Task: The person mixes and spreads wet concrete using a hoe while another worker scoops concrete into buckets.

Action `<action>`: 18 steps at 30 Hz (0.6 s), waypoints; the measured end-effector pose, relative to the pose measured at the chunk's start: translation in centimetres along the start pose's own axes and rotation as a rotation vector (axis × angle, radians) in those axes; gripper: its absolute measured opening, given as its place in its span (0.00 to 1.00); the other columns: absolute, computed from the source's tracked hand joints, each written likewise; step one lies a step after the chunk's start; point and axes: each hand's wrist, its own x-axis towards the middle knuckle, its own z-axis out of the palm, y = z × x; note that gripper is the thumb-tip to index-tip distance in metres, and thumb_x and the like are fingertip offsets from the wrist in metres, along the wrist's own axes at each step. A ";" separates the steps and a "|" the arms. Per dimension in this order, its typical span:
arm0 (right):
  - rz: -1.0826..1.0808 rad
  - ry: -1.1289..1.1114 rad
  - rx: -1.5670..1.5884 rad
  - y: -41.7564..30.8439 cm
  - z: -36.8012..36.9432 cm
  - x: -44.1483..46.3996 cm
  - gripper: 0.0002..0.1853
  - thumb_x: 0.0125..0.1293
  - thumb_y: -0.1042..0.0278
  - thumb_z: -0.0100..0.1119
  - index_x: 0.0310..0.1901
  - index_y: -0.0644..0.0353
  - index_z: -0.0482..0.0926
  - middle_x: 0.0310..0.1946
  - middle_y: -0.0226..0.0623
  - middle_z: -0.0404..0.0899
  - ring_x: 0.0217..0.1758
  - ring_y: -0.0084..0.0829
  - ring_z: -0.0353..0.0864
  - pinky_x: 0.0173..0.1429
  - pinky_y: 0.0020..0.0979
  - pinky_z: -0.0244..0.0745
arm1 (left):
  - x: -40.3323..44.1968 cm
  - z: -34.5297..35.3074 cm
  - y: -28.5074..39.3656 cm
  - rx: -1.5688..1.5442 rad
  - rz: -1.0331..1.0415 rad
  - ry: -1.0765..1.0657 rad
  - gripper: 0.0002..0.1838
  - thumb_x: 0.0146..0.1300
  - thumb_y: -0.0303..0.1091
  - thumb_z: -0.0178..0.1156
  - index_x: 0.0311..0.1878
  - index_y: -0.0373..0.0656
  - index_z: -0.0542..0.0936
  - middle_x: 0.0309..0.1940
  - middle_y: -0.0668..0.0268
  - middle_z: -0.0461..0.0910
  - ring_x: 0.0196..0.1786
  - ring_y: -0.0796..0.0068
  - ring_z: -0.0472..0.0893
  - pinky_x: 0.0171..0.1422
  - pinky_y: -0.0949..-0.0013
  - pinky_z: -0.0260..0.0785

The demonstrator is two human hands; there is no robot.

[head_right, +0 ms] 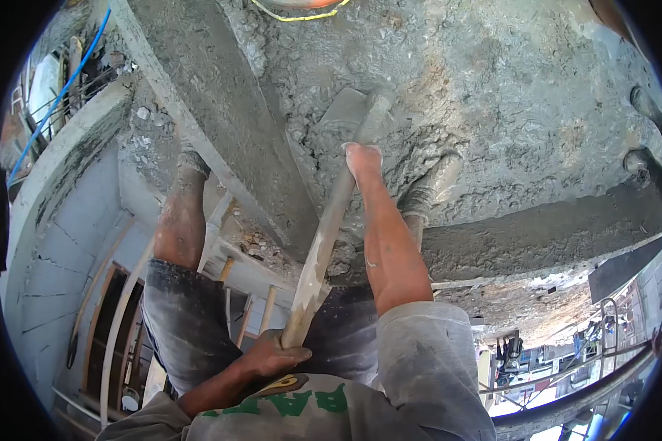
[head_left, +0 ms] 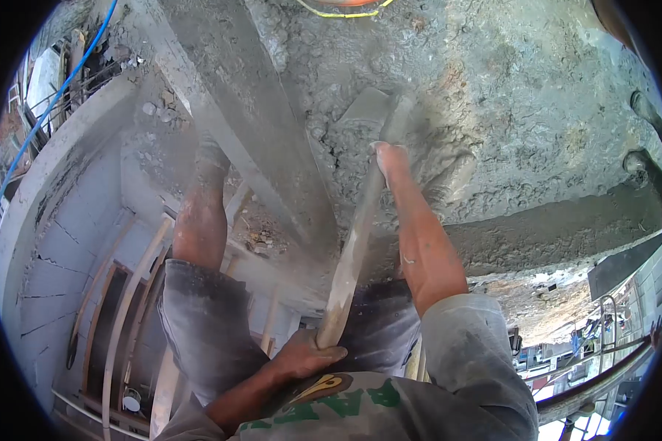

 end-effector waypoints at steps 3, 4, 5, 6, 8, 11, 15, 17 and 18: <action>0.258 -0.043 0.182 0.4 -1.6 -3.3 0.22 0.50 0.56 0.58 0.33 0.72 0.80 0.37 0.52 0.81 0.44 0.42 0.81 0.51 0.34 0.71 | -1.5 2.1 0.6 0.023 0.066 -0.044 0.21 0.51 0.45 0.65 0.32 0.32 0.78 0.24 0.61 0.77 0.27 0.72 0.76 0.32 0.68 0.67; 0.339 -0.056 0.275 0.9 -1.8 -4.3 0.21 0.50 0.56 0.58 0.33 0.72 0.80 0.37 0.51 0.81 0.44 0.41 0.81 0.52 0.33 0.71 | -1.6 2.0 0.2 0.063 -0.007 -0.061 0.23 0.50 0.48 0.64 0.34 0.32 0.78 0.26 0.59 0.78 0.29 0.70 0.77 0.36 0.67 0.68; 0.440 -0.088 0.361 2.2 -1.4 -6.3 0.21 0.50 0.56 0.58 0.33 0.72 0.80 0.37 0.50 0.81 0.44 0.40 0.81 0.52 0.33 0.71 | -2.5 1.7 -1.1 0.087 -0.103 -0.080 0.26 0.49 0.50 0.64 0.36 0.32 0.79 0.28 0.56 0.79 0.32 0.67 0.78 0.39 0.65 0.68; 0.358 -0.098 0.231 5.1 -0.5 -6.6 0.21 0.50 0.58 0.59 0.34 0.72 0.80 0.37 0.49 0.81 0.43 0.40 0.81 0.50 0.33 0.72 | -2.4 1.2 -1.3 0.128 -0.161 -0.084 0.29 0.49 0.53 0.64 0.39 0.31 0.79 0.31 0.54 0.81 0.34 0.64 0.79 0.43 0.64 0.69; 0.291 -0.053 0.149 9.0 0.8 -4.6 0.17 0.49 0.60 0.59 0.32 0.70 0.80 0.32 0.45 0.80 0.37 0.38 0.80 0.44 0.34 0.72 | -2.4 1.1 0.2 0.176 -0.076 -0.108 0.28 0.50 0.54 0.61 0.39 0.32 0.80 0.34 0.53 0.80 0.39 0.64 0.79 0.47 0.64 0.68; 0.461 -0.074 0.266 10.1 2.6 -7.1 0.12 0.48 0.61 0.58 0.28 0.63 0.79 0.24 0.38 0.78 0.28 0.36 0.77 0.35 0.35 0.70 | -3.9 2.1 0.9 0.167 0.027 -0.141 0.26 0.56 0.53 0.57 0.38 0.33 0.79 0.39 0.52 0.79 0.44 0.65 0.78 0.52 0.64 0.66; 0.526 -0.158 0.344 4.5 -1.0 -8.2 0.11 0.50 0.61 0.57 0.30 0.59 0.79 0.26 0.37 0.77 0.29 0.34 0.76 0.34 0.36 0.70 | -6.6 2.0 2.1 0.154 0.035 -0.113 0.30 0.57 0.57 0.55 0.40 0.33 0.77 0.35 0.53 0.78 0.42 0.64 0.77 0.48 0.66 0.66; 0.464 -0.185 0.398 3.6 -2.0 -9.0 0.11 0.53 0.60 0.55 0.33 0.57 0.78 0.27 0.37 0.76 0.30 0.33 0.76 0.33 0.37 0.70 | -9.3 1.0 5.1 0.209 0.054 -0.193 0.31 0.57 0.59 0.55 0.41 0.33 0.77 0.33 0.53 0.78 0.40 0.65 0.77 0.46 0.66 0.66; 0.413 -0.200 0.464 3.3 -2.9 -9.2 0.10 0.55 0.60 0.54 0.34 0.56 0.78 0.28 0.36 0.76 0.30 0.33 0.75 0.33 0.37 0.71 | -10.7 0.6 5.9 0.239 0.072 -0.230 0.31 0.57 0.60 0.55 0.42 0.33 0.76 0.32 0.54 0.78 0.39 0.65 0.77 0.45 0.66 0.66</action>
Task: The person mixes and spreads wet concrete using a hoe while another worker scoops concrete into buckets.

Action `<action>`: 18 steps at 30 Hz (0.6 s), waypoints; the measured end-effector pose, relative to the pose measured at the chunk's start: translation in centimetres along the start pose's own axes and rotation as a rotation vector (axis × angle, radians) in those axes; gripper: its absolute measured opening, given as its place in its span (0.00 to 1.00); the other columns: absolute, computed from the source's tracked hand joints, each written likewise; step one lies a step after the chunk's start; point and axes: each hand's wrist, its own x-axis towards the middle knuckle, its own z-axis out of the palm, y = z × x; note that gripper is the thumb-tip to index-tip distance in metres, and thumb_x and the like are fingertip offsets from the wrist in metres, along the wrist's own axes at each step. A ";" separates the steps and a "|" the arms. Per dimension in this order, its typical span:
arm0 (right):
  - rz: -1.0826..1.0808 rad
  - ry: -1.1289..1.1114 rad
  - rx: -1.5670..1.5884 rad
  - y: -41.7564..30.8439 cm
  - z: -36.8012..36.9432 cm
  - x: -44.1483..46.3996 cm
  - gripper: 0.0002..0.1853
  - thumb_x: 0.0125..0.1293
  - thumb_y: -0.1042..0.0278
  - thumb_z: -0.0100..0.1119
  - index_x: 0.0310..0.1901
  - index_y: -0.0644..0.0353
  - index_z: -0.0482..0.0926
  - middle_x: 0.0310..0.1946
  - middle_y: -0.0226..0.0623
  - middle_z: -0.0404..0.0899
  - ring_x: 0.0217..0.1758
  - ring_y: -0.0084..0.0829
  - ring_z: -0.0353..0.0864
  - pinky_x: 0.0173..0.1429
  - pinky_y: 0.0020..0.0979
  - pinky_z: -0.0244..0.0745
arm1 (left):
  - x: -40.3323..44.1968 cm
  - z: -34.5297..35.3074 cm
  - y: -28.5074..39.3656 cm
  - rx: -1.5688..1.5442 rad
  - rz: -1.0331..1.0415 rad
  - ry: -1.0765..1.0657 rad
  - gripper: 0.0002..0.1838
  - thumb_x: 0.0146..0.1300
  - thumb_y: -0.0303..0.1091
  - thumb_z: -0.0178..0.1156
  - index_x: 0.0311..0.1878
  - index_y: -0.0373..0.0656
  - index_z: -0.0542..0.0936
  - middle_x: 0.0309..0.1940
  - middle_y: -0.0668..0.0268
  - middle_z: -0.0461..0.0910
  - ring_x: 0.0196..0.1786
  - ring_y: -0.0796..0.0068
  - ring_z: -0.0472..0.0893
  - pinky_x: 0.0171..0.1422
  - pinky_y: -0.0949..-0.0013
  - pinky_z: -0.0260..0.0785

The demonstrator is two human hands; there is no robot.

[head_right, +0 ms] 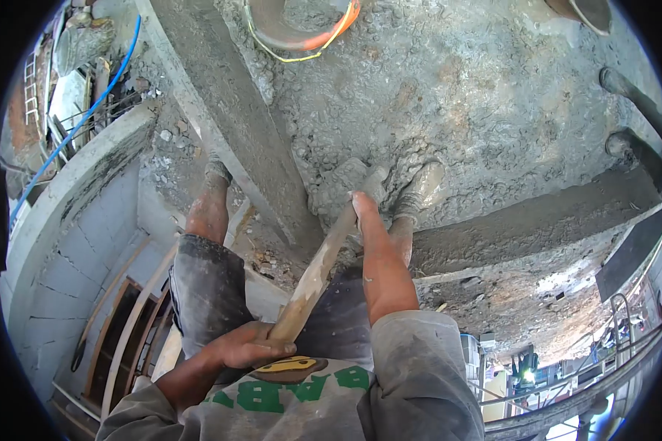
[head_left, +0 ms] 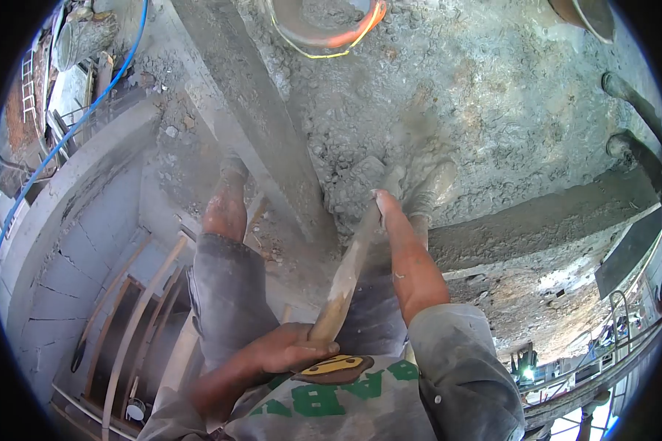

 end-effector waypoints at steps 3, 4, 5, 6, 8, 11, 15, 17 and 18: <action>-0.129 0.007 0.143 -3.6 -2.6 -1.9 0.10 0.59 0.60 0.51 0.37 0.55 0.75 0.29 0.35 0.74 0.30 0.32 0.74 0.33 0.38 0.71 | -3.7 0.1 0.4 0.190 0.155 0.098 0.32 0.56 0.60 0.54 0.40 0.33 0.77 0.31 0.50 0.78 0.37 0.58 0.78 0.43 0.63 0.66; -0.163 0.026 0.191 -4.7 -2.8 -2.8 0.10 0.61 0.60 0.50 0.38 0.55 0.75 0.29 0.35 0.74 0.30 0.32 0.73 0.34 0.38 0.71 | -5.0 -0.1 0.4 0.246 0.187 0.111 0.32 0.56 0.60 0.54 0.40 0.33 0.77 0.31 0.49 0.78 0.37 0.56 0.78 0.43 0.62 0.66; -0.200 0.051 0.217 -8.7 -2.5 -8.3 0.10 0.61 0.60 0.50 0.39 0.56 0.74 0.30 0.35 0.73 0.30 0.33 0.73 0.33 0.39 0.72 | -6.3 -0.6 0.5 0.320 0.197 0.130 0.31 0.55 0.60 0.55 0.40 0.34 0.77 0.32 0.49 0.79 0.38 0.54 0.78 0.43 0.61 0.67; -0.263 0.095 0.256 -10.8 -2.5 -10.1 0.11 0.60 0.60 0.51 0.39 0.57 0.74 0.29 0.35 0.73 0.30 0.32 0.73 0.33 0.39 0.72 | -7.5 -1.3 0.6 0.394 0.209 0.150 0.31 0.53 0.59 0.56 0.41 0.34 0.77 0.33 0.48 0.79 0.38 0.53 0.78 0.43 0.60 0.67; -0.396 0.177 0.330 -15.1 -3.3 -12.6 0.11 0.59 0.62 0.52 0.38 0.59 0.74 0.28 0.35 0.73 0.29 0.32 0.73 0.32 0.38 0.72 | -9.1 -2.4 -0.1 0.517 0.226 0.224 0.31 0.50 0.59 0.58 0.42 0.36 0.77 0.35 0.49 0.79 0.40 0.52 0.79 0.44 0.58 0.68; -0.545 0.344 0.349 -20.9 -2.5 -16.5 0.12 0.56 0.65 0.56 0.38 0.64 0.75 0.28 0.35 0.73 0.28 0.32 0.74 0.32 0.35 0.71 | -7.7 -5.0 -3.0 0.612 0.258 0.448 0.29 0.46 0.56 0.60 0.45 0.41 0.78 0.38 0.51 0.80 0.43 0.53 0.79 0.48 0.57 0.69; -0.987 0.476 0.240 -22.6 0.9 -17.8 0.18 0.52 0.65 0.62 0.41 0.68 0.75 0.33 0.37 0.76 0.29 0.29 0.75 0.32 0.32 0.71 | 3.2 -10.1 -9.3 0.531 0.203 0.818 0.25 0.45 0.47 0.62 0.47 0.47 0.79 0.41 0.54 0.80 0.46 0.55 0.79 0.50 0.58 0.71; -1.131 0.453 0.233 -22.5 5.5 -20.2 0.19 0.52 0.65 0.63 0.42 0.69 0.75 0.32 0.37 0.76 0.31 0.30 0.76 0.35 0.33 0.72 | 9.1 -13.9 -11.7 0.472 0.158 0.888 0.27 0.44 0.46 0.64 0.49 0.45 0.78 0.44 0.53 0.80 0.49 0.53 0.78 0.54 0.58 0.69; -1.203 0.430 0.225 -22.9 8.2 -21.2 0.19 0.52 0.65 0.64 0.42 0.70 0.75 0.32 0.37 0.76 0.32 0.31 0.76 0.37 0.33 0.73 | 10.1 -15.4 -12.1 0.433 0.131 0.927 0.27 0.44 0.46 0.65 0.49 0.43 0.77 0.45 0.52 0.79 0.50 0.52 0.77 0.55 0.57 0.69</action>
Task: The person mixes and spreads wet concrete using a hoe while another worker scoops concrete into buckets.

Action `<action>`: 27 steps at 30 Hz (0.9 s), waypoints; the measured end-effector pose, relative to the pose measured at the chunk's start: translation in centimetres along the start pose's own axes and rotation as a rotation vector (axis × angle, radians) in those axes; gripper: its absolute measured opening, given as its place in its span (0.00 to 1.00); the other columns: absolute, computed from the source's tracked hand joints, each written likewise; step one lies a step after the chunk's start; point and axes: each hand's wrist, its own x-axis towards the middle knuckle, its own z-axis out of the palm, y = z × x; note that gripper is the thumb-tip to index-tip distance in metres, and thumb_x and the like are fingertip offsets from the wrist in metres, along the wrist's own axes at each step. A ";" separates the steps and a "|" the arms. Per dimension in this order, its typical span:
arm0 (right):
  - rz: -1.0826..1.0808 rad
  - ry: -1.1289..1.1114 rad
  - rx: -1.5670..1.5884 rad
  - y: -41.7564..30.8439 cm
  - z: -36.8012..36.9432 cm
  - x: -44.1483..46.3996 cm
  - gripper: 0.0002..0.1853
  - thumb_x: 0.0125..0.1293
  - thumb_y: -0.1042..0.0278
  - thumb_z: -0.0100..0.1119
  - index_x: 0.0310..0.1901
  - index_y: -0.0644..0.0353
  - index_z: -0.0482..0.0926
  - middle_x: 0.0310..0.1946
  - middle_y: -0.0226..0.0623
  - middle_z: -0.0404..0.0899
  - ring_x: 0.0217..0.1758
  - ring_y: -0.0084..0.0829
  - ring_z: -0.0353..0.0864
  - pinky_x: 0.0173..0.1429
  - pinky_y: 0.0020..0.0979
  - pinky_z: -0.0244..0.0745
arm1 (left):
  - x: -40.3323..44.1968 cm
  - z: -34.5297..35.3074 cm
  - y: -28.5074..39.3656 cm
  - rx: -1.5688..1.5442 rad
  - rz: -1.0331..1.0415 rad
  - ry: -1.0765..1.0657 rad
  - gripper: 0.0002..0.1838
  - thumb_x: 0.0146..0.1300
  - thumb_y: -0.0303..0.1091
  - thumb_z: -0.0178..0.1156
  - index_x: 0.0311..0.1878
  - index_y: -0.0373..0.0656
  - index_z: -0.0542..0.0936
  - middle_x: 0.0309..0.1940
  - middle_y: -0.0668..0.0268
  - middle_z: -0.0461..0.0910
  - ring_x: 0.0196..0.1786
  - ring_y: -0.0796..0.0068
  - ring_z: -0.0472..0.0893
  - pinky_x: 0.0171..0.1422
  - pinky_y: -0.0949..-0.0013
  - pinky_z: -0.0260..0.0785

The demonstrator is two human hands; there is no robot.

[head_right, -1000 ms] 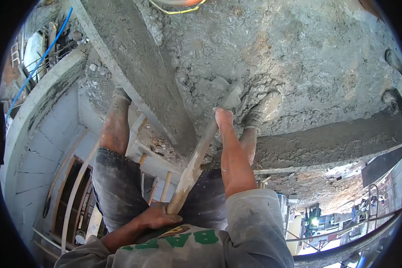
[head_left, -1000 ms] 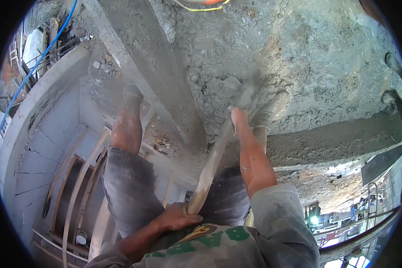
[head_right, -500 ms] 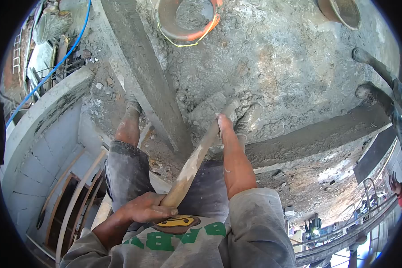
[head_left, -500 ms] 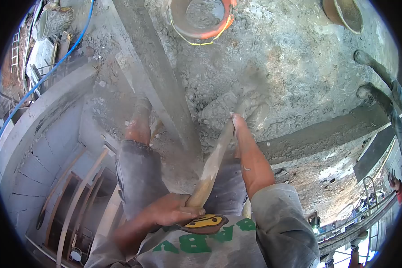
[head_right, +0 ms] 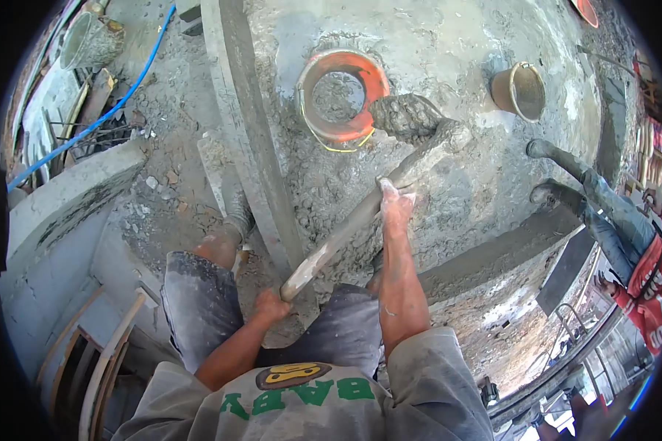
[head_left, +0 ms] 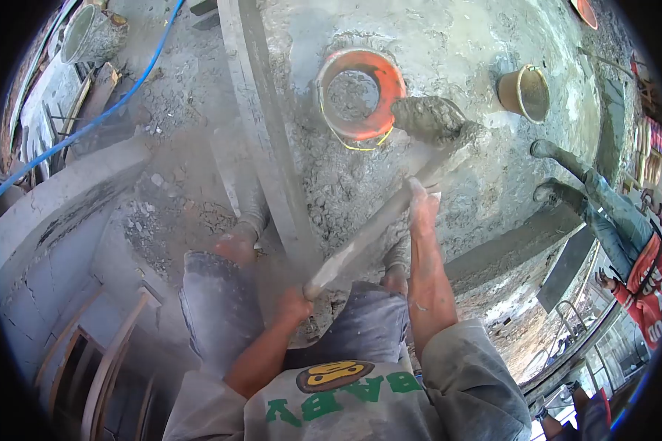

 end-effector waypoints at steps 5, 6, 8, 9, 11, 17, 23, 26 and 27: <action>0.153 -0.063 -0.191 -5.1 6.9 -4.0 0.29 0.48 0.74 0.67 0.53 0.66 0.67 0.44 0.38 0.75 0.43 0.32 0.75 0.51 0.31 0.70 | 4.0 0.2 -4.1 -0.270 -0.091 -0.008 0.27 0.44 0.36 0.67 0.51 0.44 0.76 0.46 0.56 0.80 0.50 0.57 0.78 0.54 0.62 0.69; 0.156 -0.059 -0.165 -5.0 6.8 -4.0 0.29 0.48 0.74 0.67 0.53 0.66 0.67 0.44 0.38 0.75 0.43 0.32 0.75 0.51 0.31 0.70 | 3.5 1.0 -4.1 -0.334 -0.112 0.042 0.27 0.44 0.35 0.68 0.52 0.44 0.76 0.45 0.57 0.80 0.50 0.58 0.79 0.54 0.62 0.69; 0.101 -0.081 -0.069 -3.5 5.8 -3.2 0.28 0.48 0.74 0.67 0.52 0.66 0.67 0.43 0.38 0.75 0.43 0.32 0.75 0.50 0.31 0.70 | 3.6 2.6 -2.9 -0.304 0.022 0.072 0.30 0.42 0.33 0.70 0.53 0.43 0.75 0.46 0.59 0.80 0.49 0.62 0.79 0.54 0.64 0.69; 0.056 -0.102 -0.006 -2.4 4.2 -2.9 0.28 0.48 0.73 0.67 0.52 0.66 0.67 0.42 0.39 0.75 0.42 0.32 0.75 0.50 0.32 0.70 | 3.3 3.4 -2.1 -0.363 0.086 0.054 0.31 0.42 0.34 0.71 0.53 0.43 0.75 0.46 0.58 0.80 0.50 0.62 0.79 0.54 0.64 0.69; -0.034 -0.103 -0.022 -0.9 0.2 -1.9 0.28 0.49 0.73 0.67 0.52 0.66 0.67 0.41 0.39 0.75 0.42 0.32 0.75 0.49 0.32 0.71 | 3.7 6.2 -1.6 -0.393 0.186 -0.016 0.32 0.41 0.37 0.72 0.53 0.43 0.75 0.47 0.58 0.80 0.50 0.61 0.79 0.55 0.64 0.68; 0.154 0.141 0.118 4.5 -15.5 1.5 0.19 0.48 0.71 0.63 0.43 0.67 0.73 0.34 0.38 0.76 0.35 0.32 0.75 0.41 0.33 0.72 | -1.3 7.4 7.6 -0.199 0.548 -0.398 0.32 0.47 0.55 0.67 0.51 0.43 0.77 0.44 0.57 0.80 0.48 0.59 0.79 0.54 0.62 0.68; 0.539 0.263 -0.202 20.6 -23.7 10.1 0.18 0.47 0.66 0.61 0.37 0.71 0.78 0.29 0.41 0.77 0.28 0.36 0.76 0.36 0.36 0.72 | 3.7 12.8 13.5 -0.210 0.403 -0.720 0.28 0.51 0.55 0.64 0.47 0.42 0.79 0.38 0.57 0.81 0.42 0.61 0.80 0.49 0.64 0.69; 0.599 0.227 -0.264 25.0 -23.8 9.8 0.20 0.48 0.62 0.59 0.38 0.73 0.79 0.32 0.49 0.79 0.35 0.40 0.79 0.39 0.37 0.73 | 2.4 17.0 12.6 -0.162 0.519 -0.480 0.25 0.54 0.54 0.63 0.45 0.41 0.79 0.32 0.60 0.81 0.35 0.66 0.80 0.44 0.66 0.70; 0.659 0.159 -0.368 26.1 -24.1 8.6 0.21 0.49 0.60 0.59 0.37 0.73 0.79 0.34 0.52 0.80 0.37 0.41 0.80 0.41 0.38 0.73 | 1.0 18.6 12.3 -0.331 0.444 -0.642 0.23 0.56 0.52 0.62 0.39 0.38 0.78 0.25 0.63 0.78 0.29 0.71 0.77 0.37 0.67 0.70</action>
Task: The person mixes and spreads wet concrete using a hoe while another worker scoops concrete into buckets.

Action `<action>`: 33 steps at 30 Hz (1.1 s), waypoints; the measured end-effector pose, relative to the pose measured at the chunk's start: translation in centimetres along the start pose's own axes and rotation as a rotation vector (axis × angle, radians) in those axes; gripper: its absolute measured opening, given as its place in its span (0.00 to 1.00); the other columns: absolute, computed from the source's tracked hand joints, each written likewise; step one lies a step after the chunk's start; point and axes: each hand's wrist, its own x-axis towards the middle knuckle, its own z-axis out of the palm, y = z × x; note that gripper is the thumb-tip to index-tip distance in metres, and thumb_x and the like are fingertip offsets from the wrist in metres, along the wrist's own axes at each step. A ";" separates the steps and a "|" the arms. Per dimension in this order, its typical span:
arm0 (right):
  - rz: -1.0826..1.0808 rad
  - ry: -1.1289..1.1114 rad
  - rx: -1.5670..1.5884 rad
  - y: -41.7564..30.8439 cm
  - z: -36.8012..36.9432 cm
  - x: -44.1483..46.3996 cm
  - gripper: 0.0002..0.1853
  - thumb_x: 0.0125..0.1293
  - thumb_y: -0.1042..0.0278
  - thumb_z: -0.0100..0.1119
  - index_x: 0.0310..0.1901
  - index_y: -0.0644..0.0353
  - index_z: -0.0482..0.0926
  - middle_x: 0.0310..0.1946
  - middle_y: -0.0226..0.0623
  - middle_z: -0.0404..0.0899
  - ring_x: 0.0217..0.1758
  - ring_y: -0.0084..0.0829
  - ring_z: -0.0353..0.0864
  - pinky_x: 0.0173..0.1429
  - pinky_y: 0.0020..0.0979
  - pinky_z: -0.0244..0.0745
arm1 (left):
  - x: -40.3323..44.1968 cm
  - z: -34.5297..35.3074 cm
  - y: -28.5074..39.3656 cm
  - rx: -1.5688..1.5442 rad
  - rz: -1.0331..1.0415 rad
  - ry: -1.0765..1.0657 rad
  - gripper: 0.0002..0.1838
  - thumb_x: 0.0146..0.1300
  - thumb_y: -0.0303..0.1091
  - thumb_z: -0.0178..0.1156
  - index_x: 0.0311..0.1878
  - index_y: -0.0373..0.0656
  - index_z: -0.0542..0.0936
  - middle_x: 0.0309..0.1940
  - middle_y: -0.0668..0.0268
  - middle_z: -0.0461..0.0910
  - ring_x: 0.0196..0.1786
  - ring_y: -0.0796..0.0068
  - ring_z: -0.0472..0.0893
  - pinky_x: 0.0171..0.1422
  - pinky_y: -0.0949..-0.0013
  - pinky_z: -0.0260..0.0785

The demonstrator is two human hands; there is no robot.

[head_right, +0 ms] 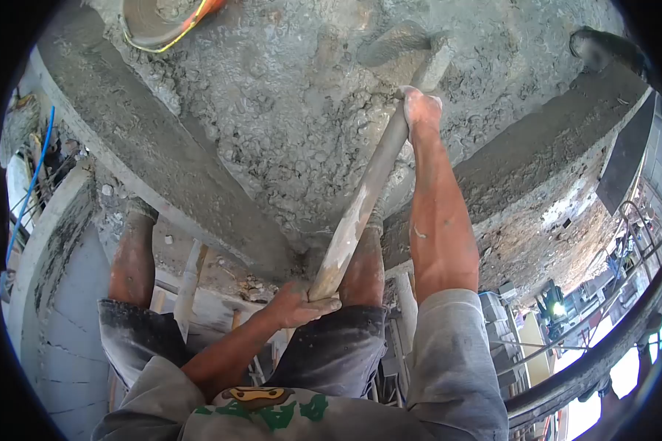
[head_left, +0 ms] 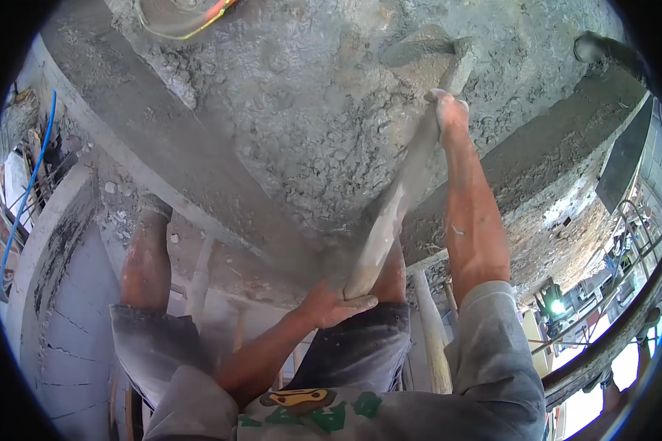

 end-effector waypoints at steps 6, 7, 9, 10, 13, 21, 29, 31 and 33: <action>-0.268 -0.220 -0.636 0.9 4.1 -4.6 0.23 0.55 0.54 0.47 0.35 0.69 0.81 0.41 0.56 0.78 0.48 0.47 0.78 0.57 0.37 0.69 | -5.9 2.8 1.9 -0.585 -0.406 -0.057 0.17 0.58 0.46 0.61 0.27 0.41 0.73 0.18 0.69 0.71 0.22 0.80 0.70 0.26 0.74 0.61; -0.195 -0.189 -0.632 0.8 4.5 -6.3 0.21 0.57 0.56 0.46 0.35 0.67 0.81 0.39 0.55 0.79 0.48 0.46 0.79 0.57 0.37 0.69 | -6.6 3.3 2.1 -0.569 -0.424 -0.036 0.17 0.58 0.46 0.61 0.27 0.42 0.73 0.18 0.69 0.71 0.21 0.80 0.70 0.25 0.73 0.61; -0.621 -0.300 -1.001 6.5 5.7 -6.1 0.20 0.60 0.57 0.43 0.35 0.63 0.82 0.39 0.52 0.80 0.50 0.46 0.78 0.57 0.37 0.70 | -8.4 4.8 2.0 -0.552 -0.467 -0.003 0.16 0.58 0.45 0.60 0.27 0.42 0.74 0.18 0.70 0.71 0.20 0.80 0.70 0.24 0.73 0.60; -0.499 -0.320 -0.854 6.1 6.1 -6.0 0.20 0.61 0.57 0.43 0.35 0.63 0.82 0.40 0.52 0.80 0.50 0.46 0.78 0.57 0.37 0.70 | -8.8 4.6 0.7 -0.535 -0.492 0.004 0.16 0.57 0.46 0.61 0.27 0.42 0.74 0.18 0.70 0.71 0.19 0.81 0.69 0.23 0.73 0.59; -0.177 -0.329 -0.553 8.2 4.8 -7.9 0.20 0.61 0.58 0.44 0.36 0.64 0.82 0.43 0.52 0.79 0.52 0.47 0.77 0.58 0.37 0.69 | -10.8 2.7 4.8 -0.475 -0.588 0.004 0.20 0.55 0.50 0.64 0.30 0.40 0.75 0.17 0.71 0.70 0.18 0.82 0.68 0.23 0.75 0.59; 0.037 -0.200 -0.297 11.7 10.2 -13.3 0.22 0.49 0.59 0.56 0.35 0.75 0.79 0.37 0.60 0.79 0.45 0.49 0.80 0.49 0.38 0.73 | -16.6 1.4 4.3 -0.675 -0.670 0.116 0.17 0.58 0.49 0.60 0.26 0.45 0.72 0.17 0.76 0.65 0.18 0.86 0.62 0.22 0.75 0.51; 0.346 -0.364 -0.200 20.1 8.9 -17.1 0.16 0.48 0.61 0.58 0.28 0.69 0.79 0.25 0.45 0.79 0.27 0.40 0.79 0.33 0.39 0.71 | -19.4 0.5 7.0 -0.528 -0.702 -0.008 0.27 0.61 0.59 0.52 0.33 0.39 0.77 0.26 0.66 0.73 0.32 0.78 0.71 0.36 0.72 0.63; 0.322 -0.426 -0.190 18.0 13.7 -15.1 0.14 0.48 0.61 0.57 0.27 0.67 0.79 0.25 0.43 0.78 0.26 0.39 0.78 0.31 0.39 0.71 | -18.5 -1.5 6.2 -0.578 -0.675 0.031 0.27 0.63 0.59 0.51 0.35 0.39 0.77 0.27 0.67 0.74 0.33 0.78 0.71 0.37 0.73 0.63; 0.543 -0.443 -0.153 18.3 11.4 -18.6 0.13 0.48 0.60 0.57 0.27 0.63 0.78 0.24 0.41 0.77 0.25 0.38 0.77 0.30 0.40 0.71 | -20.6 -0.9 5.4 -0.635 -0.757 -0.108 0.26 0.64 0.57 0.50 0.36 0.40 0.76 0.28 0.67 0.74 0.34 0.78 0.71 0.38 0.74 0.62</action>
